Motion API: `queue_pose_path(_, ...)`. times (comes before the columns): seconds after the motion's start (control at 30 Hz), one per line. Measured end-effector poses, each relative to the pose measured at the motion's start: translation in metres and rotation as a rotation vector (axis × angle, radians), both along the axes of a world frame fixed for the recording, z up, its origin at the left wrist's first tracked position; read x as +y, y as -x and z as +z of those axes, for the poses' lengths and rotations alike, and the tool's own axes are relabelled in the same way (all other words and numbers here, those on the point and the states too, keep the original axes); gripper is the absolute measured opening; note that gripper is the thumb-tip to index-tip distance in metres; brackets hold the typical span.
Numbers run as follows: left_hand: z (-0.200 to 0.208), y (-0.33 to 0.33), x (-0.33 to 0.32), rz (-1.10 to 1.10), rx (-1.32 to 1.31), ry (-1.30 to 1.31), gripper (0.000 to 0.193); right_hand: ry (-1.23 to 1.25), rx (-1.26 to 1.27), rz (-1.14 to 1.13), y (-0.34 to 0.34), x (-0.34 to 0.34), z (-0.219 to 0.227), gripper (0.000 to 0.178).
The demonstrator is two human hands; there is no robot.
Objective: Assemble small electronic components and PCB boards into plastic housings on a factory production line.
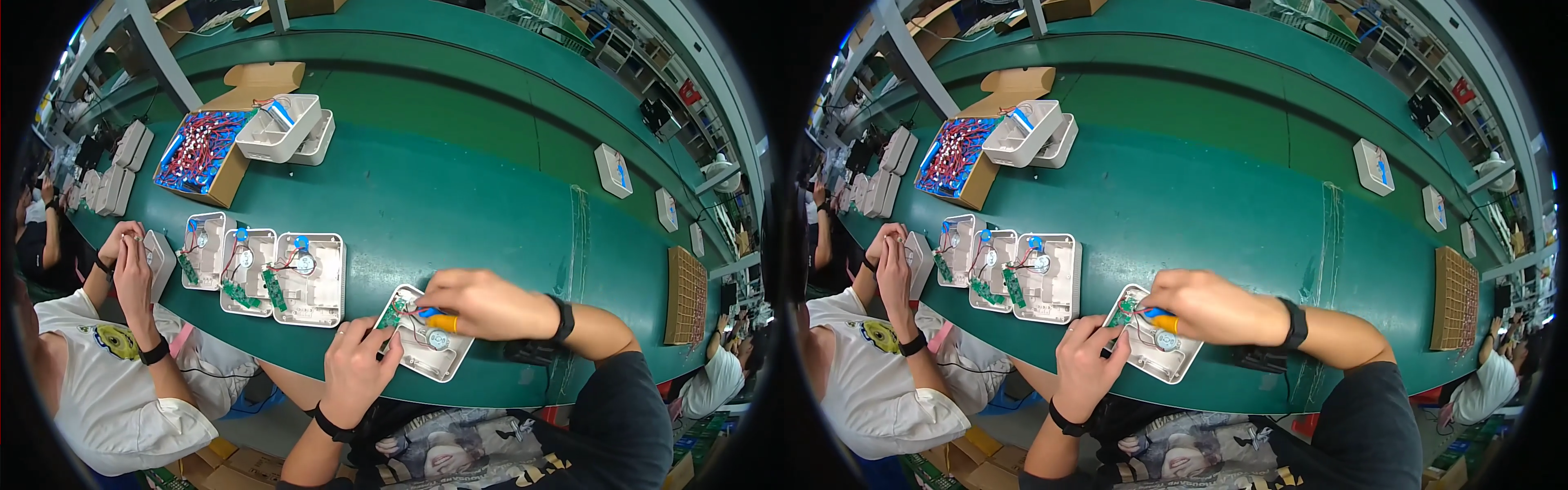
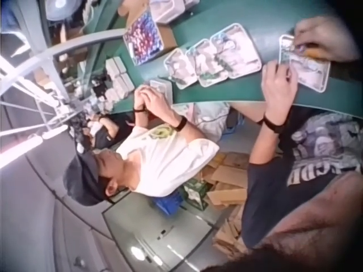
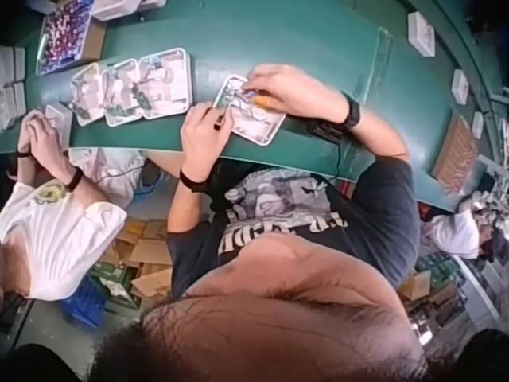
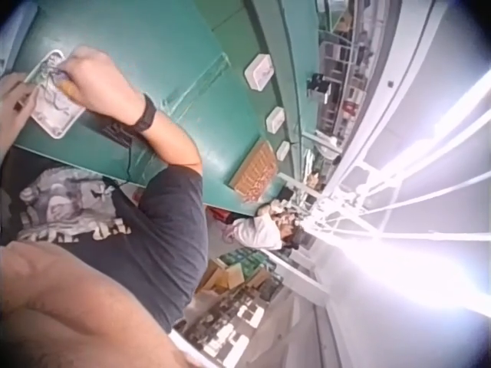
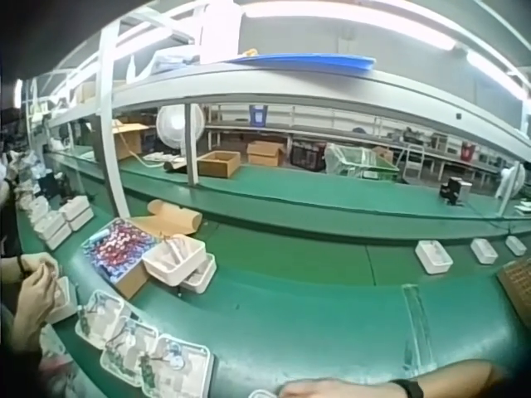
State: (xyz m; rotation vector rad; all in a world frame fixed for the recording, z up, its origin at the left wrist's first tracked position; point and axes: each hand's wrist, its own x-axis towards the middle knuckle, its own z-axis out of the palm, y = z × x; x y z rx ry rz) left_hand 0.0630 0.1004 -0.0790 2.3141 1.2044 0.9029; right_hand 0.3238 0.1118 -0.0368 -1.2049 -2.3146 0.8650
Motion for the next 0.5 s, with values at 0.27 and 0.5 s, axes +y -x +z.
queue_pose_path(0.27,-0.003,-0.001,-0.001,0.004,0.001,0.006,0.01,-0.264,-0.266,-0.052,0.015,-0.01,-0.01,0.04)
queue_pose_path(0.5,-0.004,-0.002,0.001,0.004,-0.005,0.008,0.01,-0.196,-0.055,-0.019,0.005,0.002,-0.01,0.037)
